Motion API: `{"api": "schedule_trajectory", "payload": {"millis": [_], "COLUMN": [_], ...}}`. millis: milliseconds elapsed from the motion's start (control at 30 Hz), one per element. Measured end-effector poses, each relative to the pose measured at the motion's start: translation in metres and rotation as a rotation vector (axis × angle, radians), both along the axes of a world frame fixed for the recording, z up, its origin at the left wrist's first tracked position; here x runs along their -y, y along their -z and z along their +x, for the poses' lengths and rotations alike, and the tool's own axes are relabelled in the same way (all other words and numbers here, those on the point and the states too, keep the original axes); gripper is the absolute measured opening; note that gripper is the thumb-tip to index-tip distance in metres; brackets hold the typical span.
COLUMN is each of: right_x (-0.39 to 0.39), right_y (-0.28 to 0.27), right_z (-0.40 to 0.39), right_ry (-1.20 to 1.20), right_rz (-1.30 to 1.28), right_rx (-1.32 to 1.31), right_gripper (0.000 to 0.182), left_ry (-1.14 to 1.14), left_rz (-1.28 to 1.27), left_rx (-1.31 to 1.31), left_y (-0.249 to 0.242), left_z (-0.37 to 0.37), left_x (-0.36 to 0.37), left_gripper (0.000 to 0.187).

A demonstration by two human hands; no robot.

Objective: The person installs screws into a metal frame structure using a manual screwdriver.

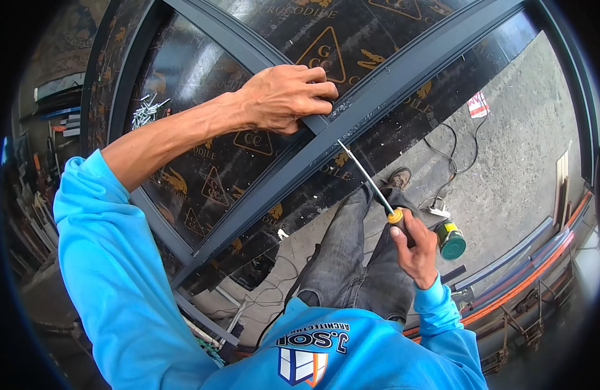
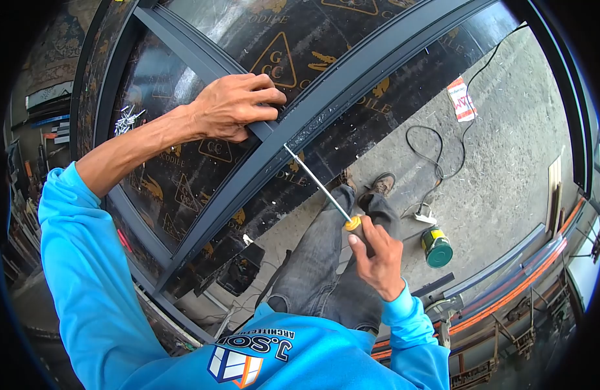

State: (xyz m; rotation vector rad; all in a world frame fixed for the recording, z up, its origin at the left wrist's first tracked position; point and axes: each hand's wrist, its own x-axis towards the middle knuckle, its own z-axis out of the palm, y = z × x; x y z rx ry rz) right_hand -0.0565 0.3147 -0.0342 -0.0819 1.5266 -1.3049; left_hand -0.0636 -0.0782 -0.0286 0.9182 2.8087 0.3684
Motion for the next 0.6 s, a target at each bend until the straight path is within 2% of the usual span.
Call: {"api": "schedule_trajectory", "payload": {"millis": [33,67,100,167,267,300,333,467,500,567,600], "right_x": [-0.001,-0.004,-0.006,-0.005,0.009,0.002,0.003,0.007,0.006,0.002,0.000], "right_y": [-0.001,0.004,0.013,0.017,-0.011,0.001,0.001,0.004,0.002,-0.003,0.002], "right_z": [-0.003,-0.019,-0.031,-0.042,-0.023,-0.002,0.000,-0.002,-0.009,-0.030,-0.039], "right_ry": [0.004,0.075,0.065,0.043,-0.075,-0.062,-0.064,-0.275,-0.278,-0.066,0.002], "right_rz": [0.015,-0.176,-0.266,-0.323,0.058,0.019,0.017,0.089,0.082,-0.058,-0.142], "right_rx": [0.095,0.634,0.933,1.092,0.167,-0.460,-0.452,-1.147,-1.145,0.344,0.698], "right_gripper": [0.035,0.037,0.040,0.042,0.045,0.039,0.039,0.028,0.028,0.028,0.031], "left_ry": [-0.002,-0.002,0.001,0.002,-0.008,-0.012,-0.009,0.007,0.002,-0.002,0.001], "left_rz": [0.002,0.000,0.002,0.002,-0.008,-0.010,-0.015,-0.034,-0.037,-0.043,-0.037], "left_rx": [0.004,-0.019,-0.043,-0.053,-0.013,-0.003,0.010,0.016,0.020,0.054,0.061], "left_y": [0.001,0.002,0.003,0.001,0.000,0.000,0.000,0.000,-0.001,-0.004,-0.002], "left_z": [0.001,0.001,0.001,-0.001,0.001,0.002,0.004,0.002,0.001,0.001,0.003], "left_x": [0.001,0.001,0.000,0.001,0.000,-0.001,-0.001,0.000,0.001,0.000,-0.002], "left_gripper": [0.039,0.039,0.039,0.039,0.039,0.039,0.040,0.041,0.041,0.040,0.040]}}
